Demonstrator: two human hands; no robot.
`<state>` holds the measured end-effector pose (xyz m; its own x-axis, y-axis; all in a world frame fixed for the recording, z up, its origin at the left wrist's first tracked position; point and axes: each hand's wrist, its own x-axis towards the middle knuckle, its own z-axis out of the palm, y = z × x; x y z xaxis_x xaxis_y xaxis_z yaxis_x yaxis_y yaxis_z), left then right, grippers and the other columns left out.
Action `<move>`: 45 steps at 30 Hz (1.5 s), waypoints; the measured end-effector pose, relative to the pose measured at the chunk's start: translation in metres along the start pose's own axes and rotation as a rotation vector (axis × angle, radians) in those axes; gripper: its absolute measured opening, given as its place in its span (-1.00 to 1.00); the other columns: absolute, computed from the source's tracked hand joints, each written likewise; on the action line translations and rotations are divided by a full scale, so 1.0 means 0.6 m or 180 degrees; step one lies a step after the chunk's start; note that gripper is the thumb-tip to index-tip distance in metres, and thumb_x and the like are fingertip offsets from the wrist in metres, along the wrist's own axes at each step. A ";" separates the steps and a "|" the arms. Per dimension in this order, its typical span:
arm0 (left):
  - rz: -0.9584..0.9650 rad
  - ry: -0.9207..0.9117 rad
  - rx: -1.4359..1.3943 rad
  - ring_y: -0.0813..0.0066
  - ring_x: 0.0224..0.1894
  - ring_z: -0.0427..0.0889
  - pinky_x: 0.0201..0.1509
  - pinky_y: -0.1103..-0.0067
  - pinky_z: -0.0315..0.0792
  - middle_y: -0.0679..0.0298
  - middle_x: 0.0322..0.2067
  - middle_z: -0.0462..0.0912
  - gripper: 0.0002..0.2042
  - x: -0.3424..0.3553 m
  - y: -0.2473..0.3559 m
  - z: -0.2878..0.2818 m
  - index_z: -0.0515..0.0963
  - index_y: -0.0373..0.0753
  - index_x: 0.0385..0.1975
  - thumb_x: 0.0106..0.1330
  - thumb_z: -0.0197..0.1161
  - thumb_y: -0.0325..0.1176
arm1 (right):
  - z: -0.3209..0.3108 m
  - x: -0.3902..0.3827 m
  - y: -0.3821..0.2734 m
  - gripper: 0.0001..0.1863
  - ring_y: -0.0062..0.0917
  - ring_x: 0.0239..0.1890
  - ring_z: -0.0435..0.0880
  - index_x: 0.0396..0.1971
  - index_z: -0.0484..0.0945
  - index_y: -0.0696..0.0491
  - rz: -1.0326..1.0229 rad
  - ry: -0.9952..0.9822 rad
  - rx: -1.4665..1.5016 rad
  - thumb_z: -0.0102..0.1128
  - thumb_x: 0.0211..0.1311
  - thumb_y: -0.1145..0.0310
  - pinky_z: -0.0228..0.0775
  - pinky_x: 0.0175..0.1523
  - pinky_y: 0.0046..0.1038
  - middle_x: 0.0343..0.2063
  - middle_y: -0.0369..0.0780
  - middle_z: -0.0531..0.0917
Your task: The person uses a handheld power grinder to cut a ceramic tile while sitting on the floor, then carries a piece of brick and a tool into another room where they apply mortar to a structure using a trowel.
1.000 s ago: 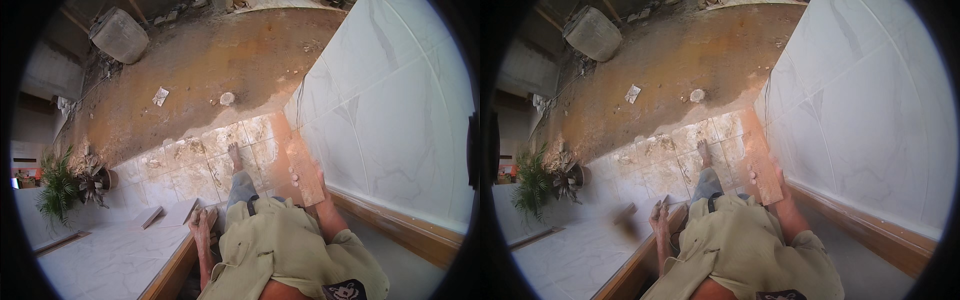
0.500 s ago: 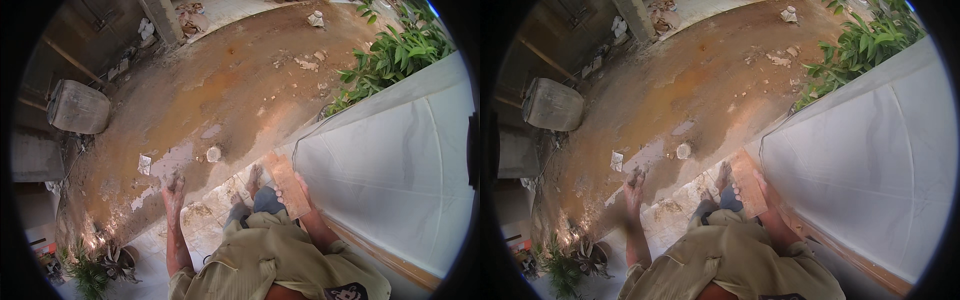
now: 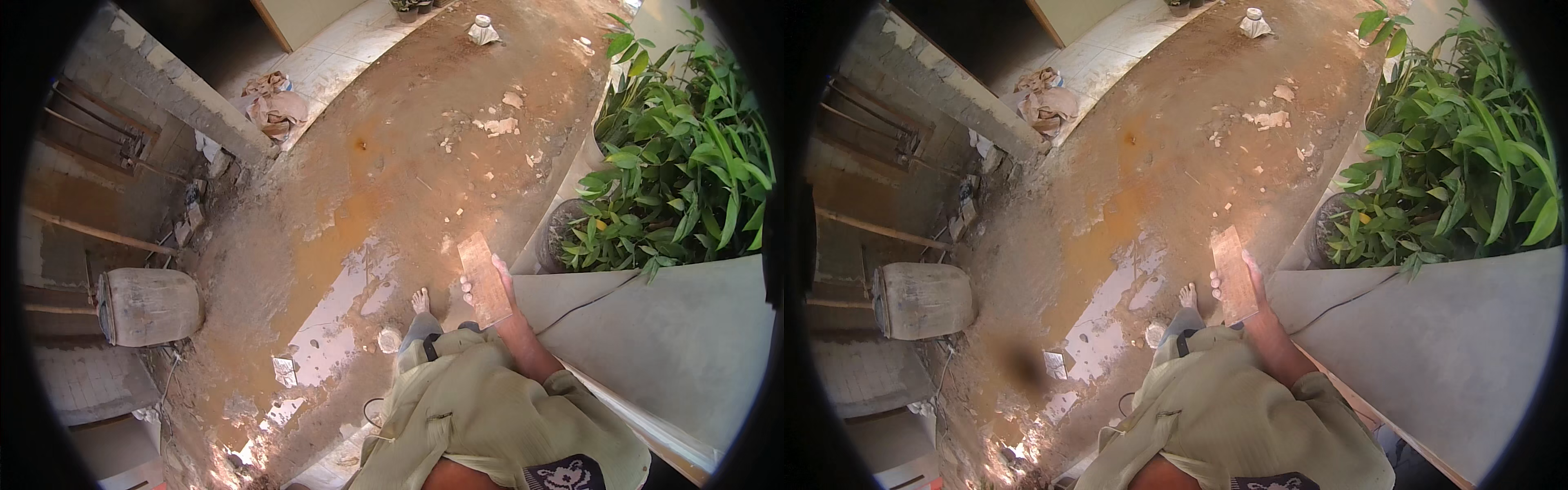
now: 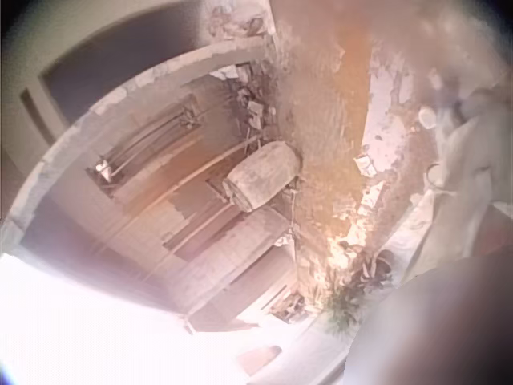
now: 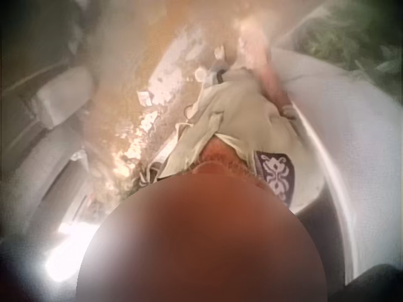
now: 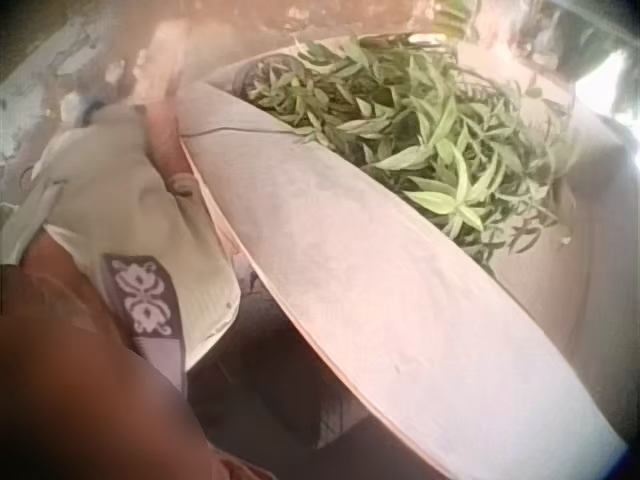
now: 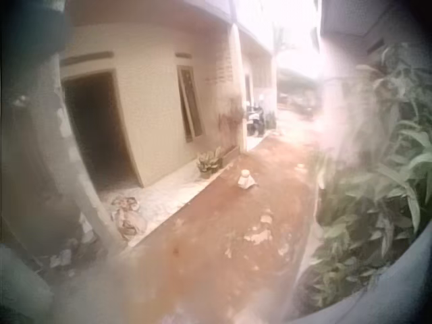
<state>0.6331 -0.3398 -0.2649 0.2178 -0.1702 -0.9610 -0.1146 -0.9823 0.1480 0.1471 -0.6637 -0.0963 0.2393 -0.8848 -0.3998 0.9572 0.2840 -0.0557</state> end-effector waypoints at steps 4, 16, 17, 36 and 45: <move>0.0360 0.0045 0.0150 0.52 -0.52 0.52 -0.52 0.61 0.41 0.30 -0.46 0.55 -0.79 0.056 0.267 0.003 0.52 -0.22 -0.27 0.16 0.30 -0.30 | -0.037 0.138 -0.105 -0.43 -0.30 -0.39 0.55 -0.01 0.38 0.00 -0.0471 0.0056 0.0162 -0.17 0.29 -0.18 0.48 -0.36 -0.28 -0.36 -0.03 0.53; 0.3643 0.0428 -0.0877 0.74 -0.53 0.30 -0.50 0.66 0.18 0.54 -0.60 0.37 -0.77 -0.010 1.511 0.166 0.35 -0.06 -0.65 0.20 0.21 -0.37 | -0.038 0.449 -0.590 -0.40 -0.32 -0.48 0.55 -0.07 0.41 0.03 -0.1634 0.0955 0.0463 -0.07 0.20 -0.23 0.51 -0.43 -0.29 -0.40 -0.05 0.52; 0.3789 0.0346 -0.0968 0.73 -0.52 0.29 -0.48 0.65 0.18 0.55 -0.61 0.34 -0.77 -0.021 1.566 0.201 0.33 -0.06 -0.66 0.20 0.21 -0.38 | -0.034 0.488 -0.624 -0.40 -0.32 -0.48 0.55 -0.07 0.41 0.03 -0.1667 0.0806 0.0609 -0.07 0.19 -0.23 0.51 -0.43 -0.29 -0.41 -0.05 0.52; 0.1445 0.0212 0.0844 0.50 -0.37 0.54 -0.43 0.62 0.40 0.24 -0.33 0.56 -0.57 0.298 2.396 0.732 0.41 -0.32 0.01 0.18 0.28 -0.28 | 0.232 1.155 -1.501 -0.39 -0.35 -0.57 0.55 -0.13 0.41 0.04 -0.2018 0.1124 0.0333 -0.12 0.19 -0.25 0.47 -0.53 -0.33 -0.50 -0.11 0.52; 0.3821 -0.0198 0.0304 0.36 -0.15 0.60 -0.15 0.54 0.47 0.09 -0.10 0.57 -0.47 -0.083 3.299 1.373 0.33 -0.34 0.16 0.22 0.25 -0.26 | 0.220 1.210 -1.889 -0.36 -0.33 -0.55 0.53 -0.06 0.39 0.02 -0.2833 0.1302 0.1027 -0.12 0.18 -0.27 0.47 -0.54 -0.31 -0.48 -0.07 0.51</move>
<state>-0.4029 -2.2113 -0.1164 -0.1233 -0.9647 -0.2328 -0.2839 -0.1905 0.9397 -0.7426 -1.6766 -0.2025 -0.5935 -0.5157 -0.6180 0.7732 -0.5785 -0.2597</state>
